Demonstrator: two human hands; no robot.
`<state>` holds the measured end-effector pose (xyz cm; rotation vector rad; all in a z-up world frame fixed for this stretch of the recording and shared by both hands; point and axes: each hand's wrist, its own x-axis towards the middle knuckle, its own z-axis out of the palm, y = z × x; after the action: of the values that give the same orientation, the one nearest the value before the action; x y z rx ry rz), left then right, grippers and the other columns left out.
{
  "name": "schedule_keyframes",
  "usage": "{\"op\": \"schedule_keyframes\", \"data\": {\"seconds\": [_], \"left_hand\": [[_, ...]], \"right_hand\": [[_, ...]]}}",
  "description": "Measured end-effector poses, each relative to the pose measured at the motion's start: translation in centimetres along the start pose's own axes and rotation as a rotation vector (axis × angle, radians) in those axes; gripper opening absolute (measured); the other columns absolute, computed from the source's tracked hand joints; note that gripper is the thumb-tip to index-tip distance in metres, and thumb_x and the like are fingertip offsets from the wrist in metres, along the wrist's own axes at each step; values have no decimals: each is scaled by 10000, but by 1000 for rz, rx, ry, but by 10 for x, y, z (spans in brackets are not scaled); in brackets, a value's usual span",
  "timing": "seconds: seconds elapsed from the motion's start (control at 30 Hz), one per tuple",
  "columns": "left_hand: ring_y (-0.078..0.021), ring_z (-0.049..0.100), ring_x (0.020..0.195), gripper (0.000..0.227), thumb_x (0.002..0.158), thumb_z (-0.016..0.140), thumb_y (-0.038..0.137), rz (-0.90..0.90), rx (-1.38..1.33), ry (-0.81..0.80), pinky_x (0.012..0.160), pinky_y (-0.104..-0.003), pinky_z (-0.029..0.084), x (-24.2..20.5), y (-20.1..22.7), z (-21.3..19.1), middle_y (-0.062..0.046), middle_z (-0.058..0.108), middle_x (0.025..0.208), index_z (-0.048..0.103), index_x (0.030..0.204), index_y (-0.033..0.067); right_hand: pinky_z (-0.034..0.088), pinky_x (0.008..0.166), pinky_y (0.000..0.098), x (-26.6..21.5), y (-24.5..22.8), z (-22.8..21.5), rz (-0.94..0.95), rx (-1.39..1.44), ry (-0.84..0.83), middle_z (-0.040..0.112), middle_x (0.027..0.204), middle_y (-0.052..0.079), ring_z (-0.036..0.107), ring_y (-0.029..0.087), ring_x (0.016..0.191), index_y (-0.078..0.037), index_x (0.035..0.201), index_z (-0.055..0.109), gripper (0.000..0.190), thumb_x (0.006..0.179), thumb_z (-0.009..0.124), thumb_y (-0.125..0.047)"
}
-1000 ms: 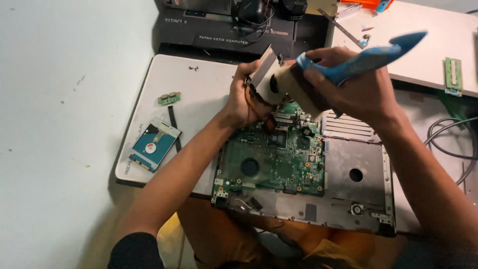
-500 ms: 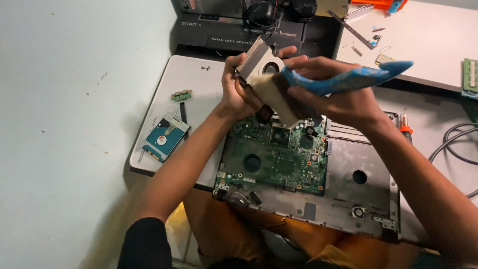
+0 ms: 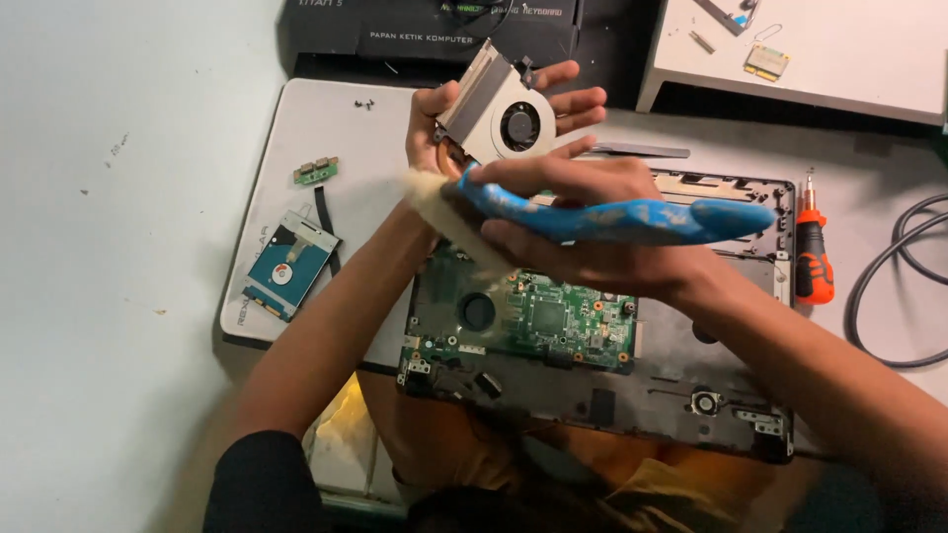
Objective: The person cleans a laptop cooling fan and heatsink assembly using a brush, then places it back onto the motherboard. They proceed to secure the heatsink by tightening screws with a screwdriver.
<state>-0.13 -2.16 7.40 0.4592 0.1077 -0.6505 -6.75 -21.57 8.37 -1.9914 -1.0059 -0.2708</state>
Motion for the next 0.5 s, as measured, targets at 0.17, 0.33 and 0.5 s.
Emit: {"op": "schedule_keyframes", "data": {"seconds": [0.17,0.33,0.5], "left_hand": [[-377,698,1423,796,1064,680,591,-102,-126,-401,1233,-510,575,33,-5,-109,-196,741,1527,625,1635,39],[-398,777,1262,648,1130,631,568,132,81,-479,1103,-586,680,40,-6,-108,-206,828,1360,758,1449,19],[-427,577,1730,1001,1094,641,637,96,127,-575,1504,-668,462,30,-6,-95,-284,602,1813,432,1846,10]], "right_hand": [[636,919,376,9,31,-30,30,96,122,831,1205,190,771,249,1021,53,1532,698,343,1229,823,-48],[657,955,475,5,57,-46,-7,-36,254,769,1501,282,852,424,1218,106,1668,633,379,1342,797,210],[708,771,409,3,12,-3,-169,-264,160,911,1257,215,859,287,928,36,1480,790,315,1238,836,-160]]}}
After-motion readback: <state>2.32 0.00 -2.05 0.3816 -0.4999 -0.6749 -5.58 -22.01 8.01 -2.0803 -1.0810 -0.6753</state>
